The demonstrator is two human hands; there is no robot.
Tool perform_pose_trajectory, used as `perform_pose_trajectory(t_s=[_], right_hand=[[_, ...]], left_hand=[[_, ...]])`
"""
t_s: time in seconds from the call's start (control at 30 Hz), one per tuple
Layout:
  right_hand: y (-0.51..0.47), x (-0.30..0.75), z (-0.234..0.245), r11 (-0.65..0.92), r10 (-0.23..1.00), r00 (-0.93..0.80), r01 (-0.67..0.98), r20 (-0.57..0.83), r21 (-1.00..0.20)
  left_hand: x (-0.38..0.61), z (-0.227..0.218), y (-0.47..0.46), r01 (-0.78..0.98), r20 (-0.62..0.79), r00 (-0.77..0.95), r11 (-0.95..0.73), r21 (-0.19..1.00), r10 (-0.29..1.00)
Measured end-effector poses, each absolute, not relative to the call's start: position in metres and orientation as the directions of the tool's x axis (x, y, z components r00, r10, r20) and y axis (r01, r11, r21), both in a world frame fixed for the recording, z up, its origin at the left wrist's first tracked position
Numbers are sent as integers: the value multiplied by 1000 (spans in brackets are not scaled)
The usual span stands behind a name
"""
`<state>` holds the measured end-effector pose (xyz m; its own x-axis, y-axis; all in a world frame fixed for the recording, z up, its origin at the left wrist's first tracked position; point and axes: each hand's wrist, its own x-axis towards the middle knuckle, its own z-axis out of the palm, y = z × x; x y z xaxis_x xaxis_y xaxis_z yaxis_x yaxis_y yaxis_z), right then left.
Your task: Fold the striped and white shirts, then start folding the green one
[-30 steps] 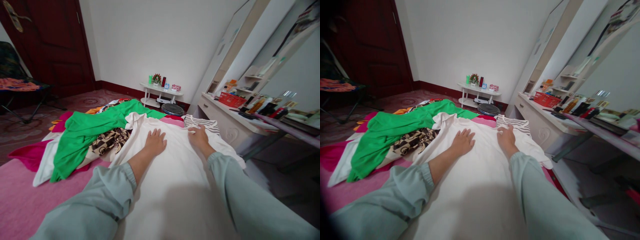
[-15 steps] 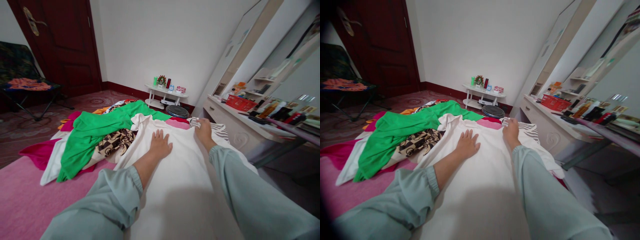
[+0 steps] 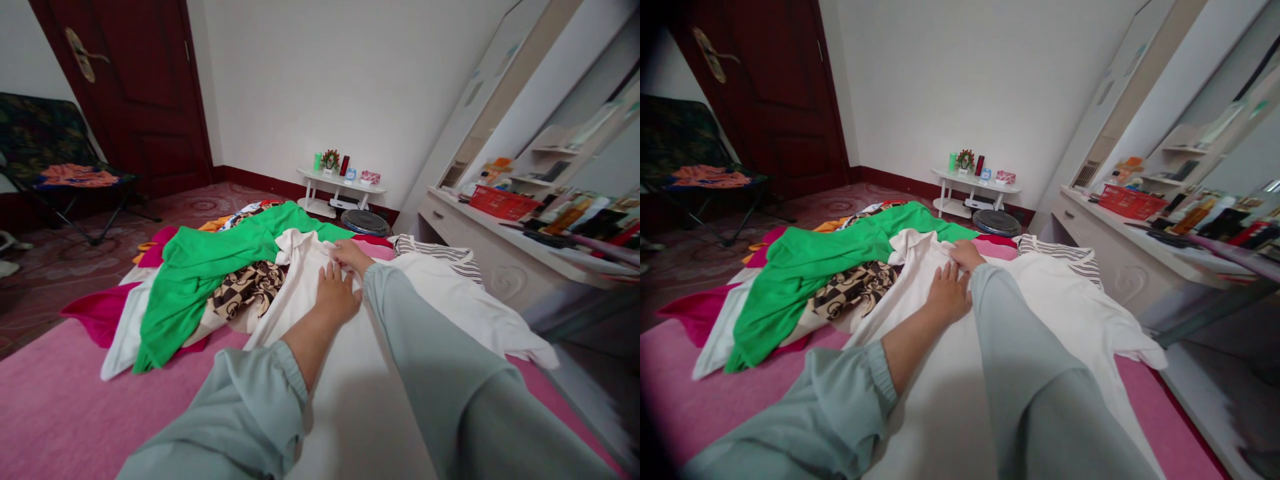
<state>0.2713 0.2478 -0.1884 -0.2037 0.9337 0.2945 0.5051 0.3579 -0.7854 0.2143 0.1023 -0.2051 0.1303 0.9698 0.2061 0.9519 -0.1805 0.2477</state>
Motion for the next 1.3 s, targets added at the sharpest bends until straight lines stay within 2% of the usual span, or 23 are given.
perform_pose_trajectory(t_s=[0.2,0.27,0.33,0.4,0.47,0.53,0.63,0.7,0.87,1.0,1.13,1.3], right_hand=[[245,267,-181,335,942,-166,480,291,-811],[232,271,-181,365,931,-176,445,320,-818],[216,284,-185,419,906,-163,471,391,-776],[200,304,-192,474,867,-182,587,463,-656],[187,327,-200,466,864,-251,729,437,-502],[179,345,-206,383,913,-287,847,289,-369],[171,350,-203,235,972,-236,947,23,-218],[161,346,-191,173,981,-184,974,-64,-148],[93,364,-171,198,977,-199,980,75,14],[38,415,-190,86,995,-87,996,53,19],[24,442,-205,21,998,-22,1000,54,19],[24,417,-178,-60,995,61,998,-78,15]], left_hand=[[214,-207,103,951,213,78,-137,276,974],[214,-207,103,955,201,32,-89,282,979],[214,-207,103,958,188,7,-61,280,982],[214,-207,103,958,187,5,-58,280,982],[214,-206,103,956,187,5,-59,287,982],[213,-206,103,954,183,11,-65,292,983],[212,-207,103,957,192,21,-75,281,981],[212,-209,103,960,206,20,-76,270,978],[212,-211,104,962,204,48,-100,254,978],[211,-209,104,967,169,59,-99,236,984],[207,-202,95,961,73,135,-149,232,988],[195,-191,57,958,-14,207,-199,206,978]])
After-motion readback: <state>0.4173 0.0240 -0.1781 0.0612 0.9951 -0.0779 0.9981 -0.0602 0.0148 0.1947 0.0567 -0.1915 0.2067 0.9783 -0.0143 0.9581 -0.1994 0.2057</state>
